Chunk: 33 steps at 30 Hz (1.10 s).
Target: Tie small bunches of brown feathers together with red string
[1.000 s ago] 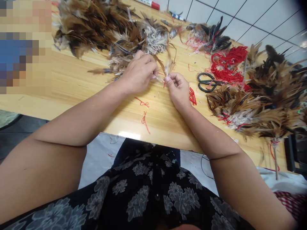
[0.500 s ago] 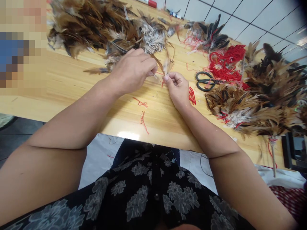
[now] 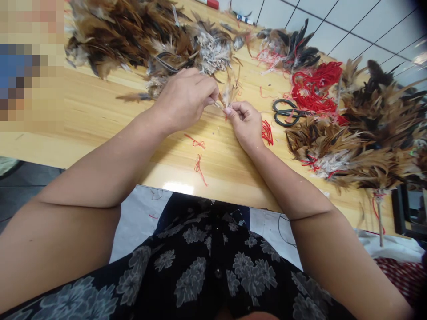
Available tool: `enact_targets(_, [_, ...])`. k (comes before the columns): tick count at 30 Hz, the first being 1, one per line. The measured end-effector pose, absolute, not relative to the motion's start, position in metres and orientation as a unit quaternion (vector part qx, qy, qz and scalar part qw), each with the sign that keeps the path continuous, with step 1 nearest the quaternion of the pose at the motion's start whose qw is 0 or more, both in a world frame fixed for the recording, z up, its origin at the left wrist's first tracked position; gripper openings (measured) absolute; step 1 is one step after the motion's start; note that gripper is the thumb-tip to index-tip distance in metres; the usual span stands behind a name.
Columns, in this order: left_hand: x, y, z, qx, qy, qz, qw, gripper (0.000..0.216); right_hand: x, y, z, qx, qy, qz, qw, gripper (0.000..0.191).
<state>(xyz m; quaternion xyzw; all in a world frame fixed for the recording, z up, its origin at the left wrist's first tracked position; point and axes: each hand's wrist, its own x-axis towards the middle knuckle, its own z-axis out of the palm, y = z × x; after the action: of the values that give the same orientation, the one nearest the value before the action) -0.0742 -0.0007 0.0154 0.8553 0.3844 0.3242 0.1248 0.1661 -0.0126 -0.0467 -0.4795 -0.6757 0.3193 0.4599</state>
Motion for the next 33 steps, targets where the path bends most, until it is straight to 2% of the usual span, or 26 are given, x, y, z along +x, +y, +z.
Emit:
enact_targets(9, [-0.068,-0.007,0.019,0.853,0.399,0.312,0.125,0.013,0.166,-0.013,-0.048,-0.472,-0.685,0.320,0.453,0.062])
enact_targets(15, [-0.066,-0.007,0.013,0.847,0.395,0.328,0.138,0.010,0.163,-0.014,-0.046,-0.472,-0.703,0.313,0.431,0.054])
enact_targets(20, [-0.069,-0.007,0.015,0.845,0.414,0.330,0.069,0.015,0.163,-0.012,-0.055,-0.464,-0.712,0.312,0.426,0.042])
enact_targets(26, [-0.078,-0.013,0.032,0.790,0.445,0.421,-0.014,0.017,0.169,0.002,-0.073,-0.474,-0.658,0.346,0.471,0.045])
enact_targets(30, [-0.069,-0.016,0.029,0.808,0.380,0.445,0.070,0.010,0.170,0.006,-0.072,-0.487,-0.620,0.361,0.498,0.049])
enact_targets(33, [-0.059,-0.015,0.018,0.828,0.368,0.386,0.171,0.026,0.167,0.003,-0.067,-0.489,-0.616,0.374,0.492,0.050])
